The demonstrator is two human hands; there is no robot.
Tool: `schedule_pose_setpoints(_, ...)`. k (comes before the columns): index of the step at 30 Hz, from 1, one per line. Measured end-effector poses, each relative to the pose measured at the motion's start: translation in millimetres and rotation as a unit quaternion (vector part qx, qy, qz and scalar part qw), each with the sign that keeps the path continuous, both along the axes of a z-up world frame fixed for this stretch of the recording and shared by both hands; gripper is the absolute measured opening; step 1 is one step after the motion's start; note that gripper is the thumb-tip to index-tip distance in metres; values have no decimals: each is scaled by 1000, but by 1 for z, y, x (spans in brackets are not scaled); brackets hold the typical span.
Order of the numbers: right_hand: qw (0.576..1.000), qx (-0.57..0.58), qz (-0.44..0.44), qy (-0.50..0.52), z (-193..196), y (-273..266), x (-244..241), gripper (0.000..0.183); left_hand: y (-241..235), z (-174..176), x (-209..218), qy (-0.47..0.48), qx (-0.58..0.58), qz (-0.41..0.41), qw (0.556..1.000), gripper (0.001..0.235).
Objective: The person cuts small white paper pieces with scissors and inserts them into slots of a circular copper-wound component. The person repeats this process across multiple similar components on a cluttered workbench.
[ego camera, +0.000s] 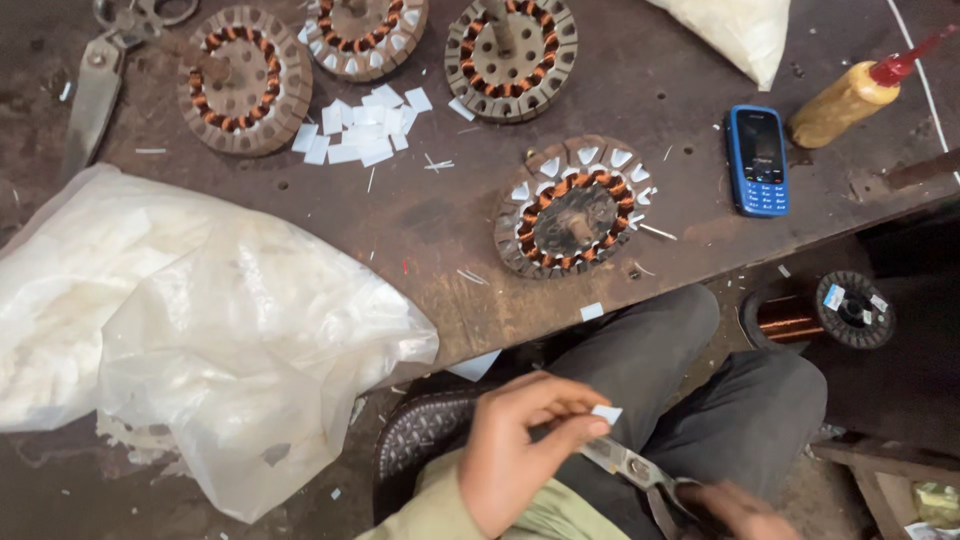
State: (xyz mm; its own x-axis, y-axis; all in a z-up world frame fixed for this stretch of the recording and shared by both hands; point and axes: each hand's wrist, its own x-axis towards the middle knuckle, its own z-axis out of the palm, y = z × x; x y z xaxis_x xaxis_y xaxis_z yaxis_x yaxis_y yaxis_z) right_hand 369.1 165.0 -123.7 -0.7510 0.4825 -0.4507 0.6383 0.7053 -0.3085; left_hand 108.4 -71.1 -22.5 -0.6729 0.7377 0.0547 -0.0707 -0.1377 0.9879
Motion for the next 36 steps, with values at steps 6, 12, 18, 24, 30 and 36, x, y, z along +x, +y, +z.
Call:
schedule_pose_setpoints(6,895,92,-89,427,98,-98,-97,17,21,2,17,-210,64,-78,972,17)
schedule_pose_setpoints(12,831,-203,-206,475,122,-110,-125,24,6,2,6,-108,80,-45,990,14)
schedule_pose_setpoints(18,819,-210,-252,470,105,-103,-122,12,9,9,10,-75,74,-76,992,9)
schedule_pose_setpoints(24,831,-298,-288,371,107,-106,-137,22,5,9,-5,-184,-2,-88,979,4)
schedule_pose_setpoints(30,792,-286,-274,465,109,-122,-152,8,5,0,-4,-153,36,-70,985,12)
schedule_pose_setpoints(36,836,-277,-1,474,144,-117,-162,31,-11,-10,-36,-156,70,-103,980,19)
